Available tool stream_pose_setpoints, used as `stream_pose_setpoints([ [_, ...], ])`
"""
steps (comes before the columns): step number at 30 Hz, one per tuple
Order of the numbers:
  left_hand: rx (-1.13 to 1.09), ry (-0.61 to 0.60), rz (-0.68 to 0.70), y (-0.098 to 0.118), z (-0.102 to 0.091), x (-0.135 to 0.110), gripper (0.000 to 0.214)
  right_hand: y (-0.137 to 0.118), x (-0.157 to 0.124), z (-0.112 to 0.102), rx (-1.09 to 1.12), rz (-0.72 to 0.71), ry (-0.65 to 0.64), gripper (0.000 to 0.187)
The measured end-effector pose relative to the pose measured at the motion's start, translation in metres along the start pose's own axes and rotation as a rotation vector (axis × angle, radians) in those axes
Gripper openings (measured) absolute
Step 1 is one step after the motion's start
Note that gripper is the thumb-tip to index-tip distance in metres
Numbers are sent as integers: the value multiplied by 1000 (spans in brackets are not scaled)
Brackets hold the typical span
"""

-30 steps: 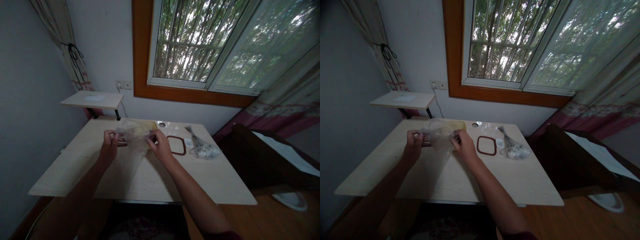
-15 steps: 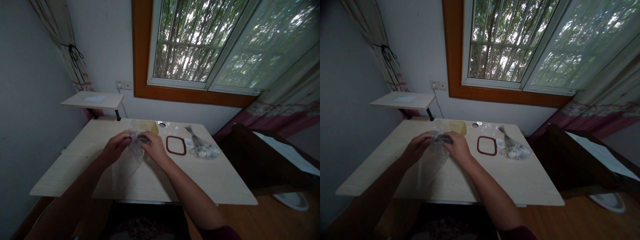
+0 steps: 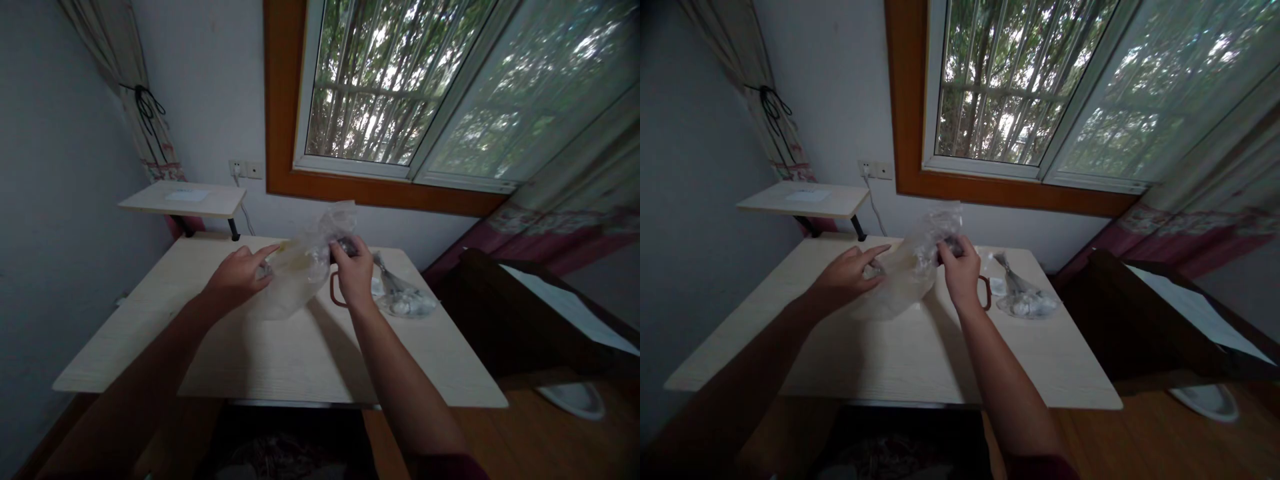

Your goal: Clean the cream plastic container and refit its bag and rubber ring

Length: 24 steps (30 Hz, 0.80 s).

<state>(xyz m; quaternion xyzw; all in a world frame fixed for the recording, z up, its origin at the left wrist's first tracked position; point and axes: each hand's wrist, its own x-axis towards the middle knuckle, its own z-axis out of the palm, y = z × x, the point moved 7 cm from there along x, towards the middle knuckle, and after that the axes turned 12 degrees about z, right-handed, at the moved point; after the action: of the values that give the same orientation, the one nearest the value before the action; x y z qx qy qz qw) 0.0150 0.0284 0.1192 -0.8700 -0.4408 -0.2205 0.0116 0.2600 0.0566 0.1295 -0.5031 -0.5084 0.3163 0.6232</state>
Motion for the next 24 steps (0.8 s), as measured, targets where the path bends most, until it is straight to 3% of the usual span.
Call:
stream_pose_setpoints([
  [3,25,33,35,4,-16,20,45,2,4,-4,144,55,17,27],
  [8,51,261,82,-1,-39,48,25,7,11,-12,270,59,82,24],
  [10,28,288,92,-7,-30,58,22,9,16,-15,268,33,104,24],
  [12,-42,214,118,-12,-8,68,22,8,22,-18,220,-11,126,23],
  [15,-170,-6,206,-11,31,75,30,1,27,-16,-8,-126,131,17],
  [18,-216,-113,241,-11,48,75,33,-9,25,3,-372,-278,43,20],
  [21,-152,-23,184,-20,38,73,33,-9,17,30,-662,-376,-113,32],
  [24,-165,97,90,-37,20,66,48,-3,11,54,-900,-409,-289,37],
])
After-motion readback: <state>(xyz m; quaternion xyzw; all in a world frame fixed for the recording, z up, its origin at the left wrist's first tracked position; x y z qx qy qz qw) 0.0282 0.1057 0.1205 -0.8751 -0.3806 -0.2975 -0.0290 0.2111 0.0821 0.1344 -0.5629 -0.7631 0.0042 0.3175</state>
